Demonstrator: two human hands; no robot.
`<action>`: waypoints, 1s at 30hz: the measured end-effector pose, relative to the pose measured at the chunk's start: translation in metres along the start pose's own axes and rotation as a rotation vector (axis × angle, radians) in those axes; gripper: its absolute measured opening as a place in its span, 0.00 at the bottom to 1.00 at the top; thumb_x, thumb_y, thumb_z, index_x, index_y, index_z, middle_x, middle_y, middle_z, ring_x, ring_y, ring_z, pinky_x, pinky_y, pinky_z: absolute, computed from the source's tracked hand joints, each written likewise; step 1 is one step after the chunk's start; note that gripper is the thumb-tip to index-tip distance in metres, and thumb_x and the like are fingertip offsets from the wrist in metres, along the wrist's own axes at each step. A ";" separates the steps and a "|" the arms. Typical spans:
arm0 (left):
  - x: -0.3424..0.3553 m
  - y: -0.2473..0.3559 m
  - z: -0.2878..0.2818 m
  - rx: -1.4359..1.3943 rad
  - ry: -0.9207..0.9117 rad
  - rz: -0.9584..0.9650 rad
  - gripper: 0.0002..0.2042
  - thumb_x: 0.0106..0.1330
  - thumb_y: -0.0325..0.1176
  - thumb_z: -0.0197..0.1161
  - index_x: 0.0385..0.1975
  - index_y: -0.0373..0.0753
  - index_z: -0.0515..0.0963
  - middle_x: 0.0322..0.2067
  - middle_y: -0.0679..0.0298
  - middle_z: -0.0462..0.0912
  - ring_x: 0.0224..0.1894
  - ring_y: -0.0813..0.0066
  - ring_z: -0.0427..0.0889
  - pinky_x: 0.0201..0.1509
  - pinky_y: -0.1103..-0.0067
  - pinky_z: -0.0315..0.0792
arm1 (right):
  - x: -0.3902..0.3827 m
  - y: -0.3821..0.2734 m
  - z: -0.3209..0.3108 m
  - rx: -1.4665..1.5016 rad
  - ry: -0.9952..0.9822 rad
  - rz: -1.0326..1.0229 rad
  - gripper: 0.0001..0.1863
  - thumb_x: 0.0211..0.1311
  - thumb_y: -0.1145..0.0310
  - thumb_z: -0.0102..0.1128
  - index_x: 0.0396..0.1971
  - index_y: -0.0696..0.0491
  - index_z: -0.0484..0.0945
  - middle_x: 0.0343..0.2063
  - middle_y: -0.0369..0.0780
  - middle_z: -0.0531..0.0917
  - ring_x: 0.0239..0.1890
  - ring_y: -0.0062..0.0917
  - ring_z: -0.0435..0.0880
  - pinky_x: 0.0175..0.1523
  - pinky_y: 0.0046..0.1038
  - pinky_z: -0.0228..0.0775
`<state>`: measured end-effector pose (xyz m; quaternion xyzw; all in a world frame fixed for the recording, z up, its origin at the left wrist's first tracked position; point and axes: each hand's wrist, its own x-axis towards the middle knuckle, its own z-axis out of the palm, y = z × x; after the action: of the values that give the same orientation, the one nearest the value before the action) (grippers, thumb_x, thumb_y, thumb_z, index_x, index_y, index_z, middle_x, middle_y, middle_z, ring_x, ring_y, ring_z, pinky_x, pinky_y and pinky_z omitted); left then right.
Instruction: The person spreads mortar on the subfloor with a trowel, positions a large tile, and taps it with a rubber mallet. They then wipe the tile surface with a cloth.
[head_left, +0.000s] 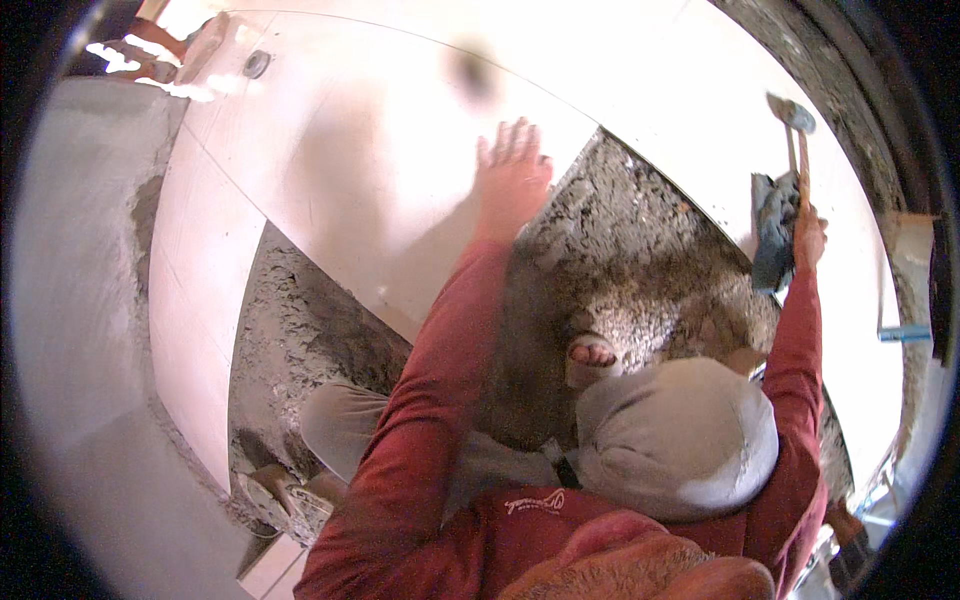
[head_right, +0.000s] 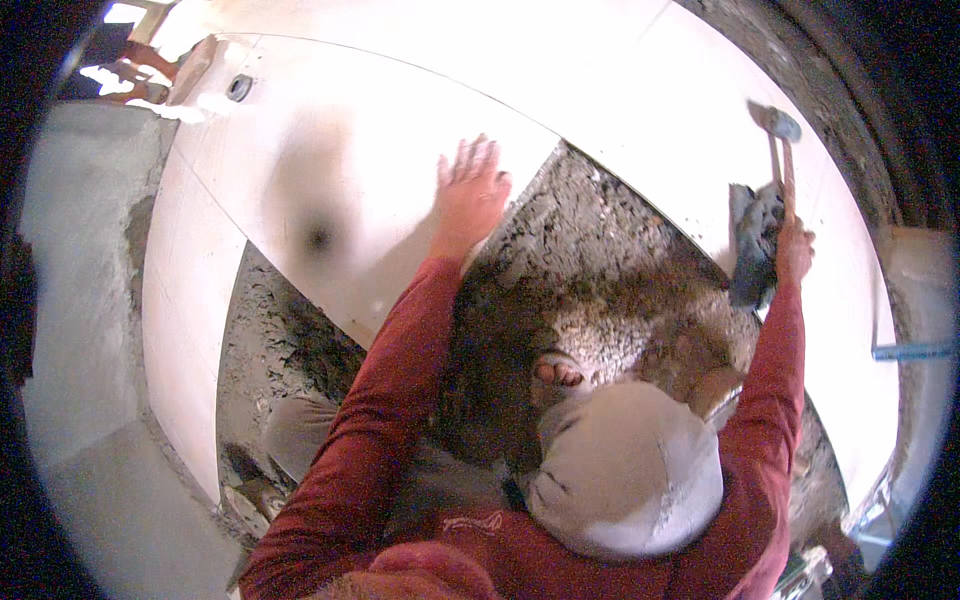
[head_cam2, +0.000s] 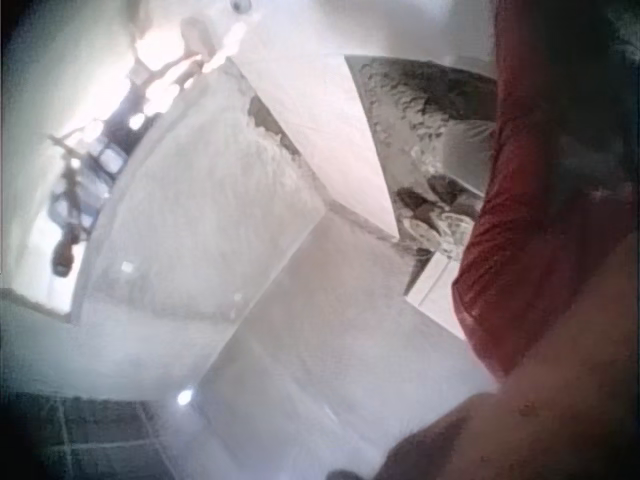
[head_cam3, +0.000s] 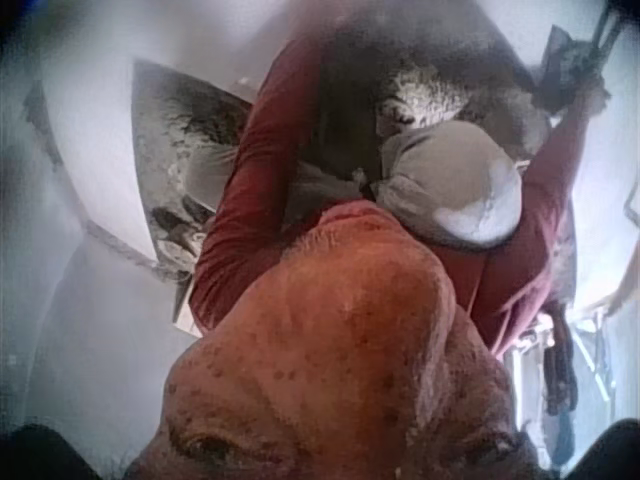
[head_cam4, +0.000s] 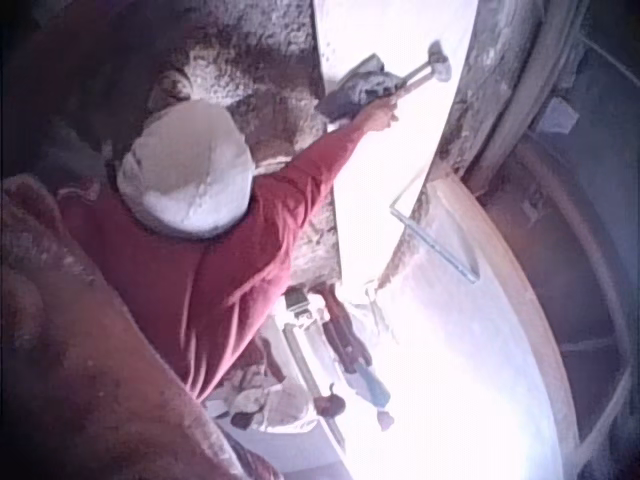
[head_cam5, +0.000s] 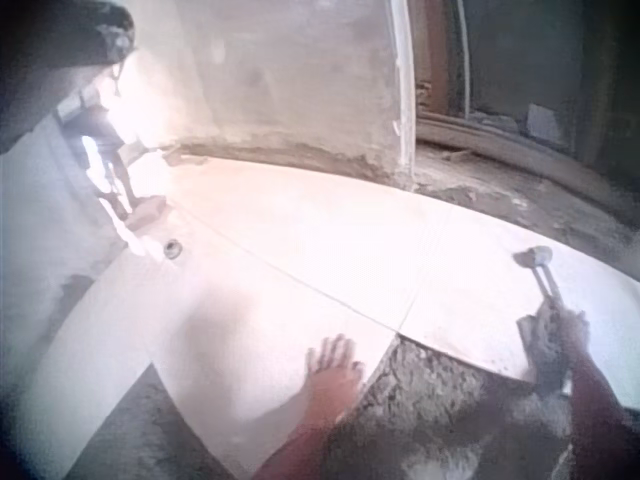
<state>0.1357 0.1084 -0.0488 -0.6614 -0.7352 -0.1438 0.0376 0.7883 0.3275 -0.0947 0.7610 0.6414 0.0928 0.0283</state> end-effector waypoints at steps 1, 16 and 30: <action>0.019 0.008 0.004 -0.025 -0.015 0.020 0.30 0.76 0.49 0.47 0.72 0.40 0.64 0.76 0.56 0.60 0.79 0.56 0.53 0.78 0.48 0.43 | -0.008 -0.003 -0.010 0.035 0.005 -0.082 0.22 0.74 0.57 0.50 0.65 0.41 0.70 0.50 0.49 0.79 0.46 0.46 0.83 0.47 0.52 0.79; 0.103 0.026 0.023 -0.087 -0.053 0.061 0.33 0.76 0.56 0.45 0.74 0.41 0.60 0.76 0.55 0.58 0.78 0.57 0.55 0.79 0.53 0.45 | 0.012 -0.040 -0.051 0.098 0.155 -0.261 0.18 0.75 0.53 0.54 0.48 0.54 0.71 0.39 0.54 0.82 0.42 0.52 0.86 0.45 0.51 0.80; 0.143 -0.139 -0.029 0.088 -0.517 0.184 0.60 0.49 0.60 0.76 0.78 0.38 0.48 0.79 0.54 0.47 0.81 0.60 0.47 0.81 0.53 0.45 | -0.123 -0.266 -0.254 0.972 -0.420 -0.238 0.17 0.77 0.53 0.55 0.43 0.53 0.72 0.19 0.27 0.68 0.16 0.08 0.63 0.18 0.18 0.55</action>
<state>-0.0226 0.2267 -0.0085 -0.7379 -0.6627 0.0656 -0.1096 0.4650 0.2347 0.0980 0.6108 0.6726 -0.3726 -0.1890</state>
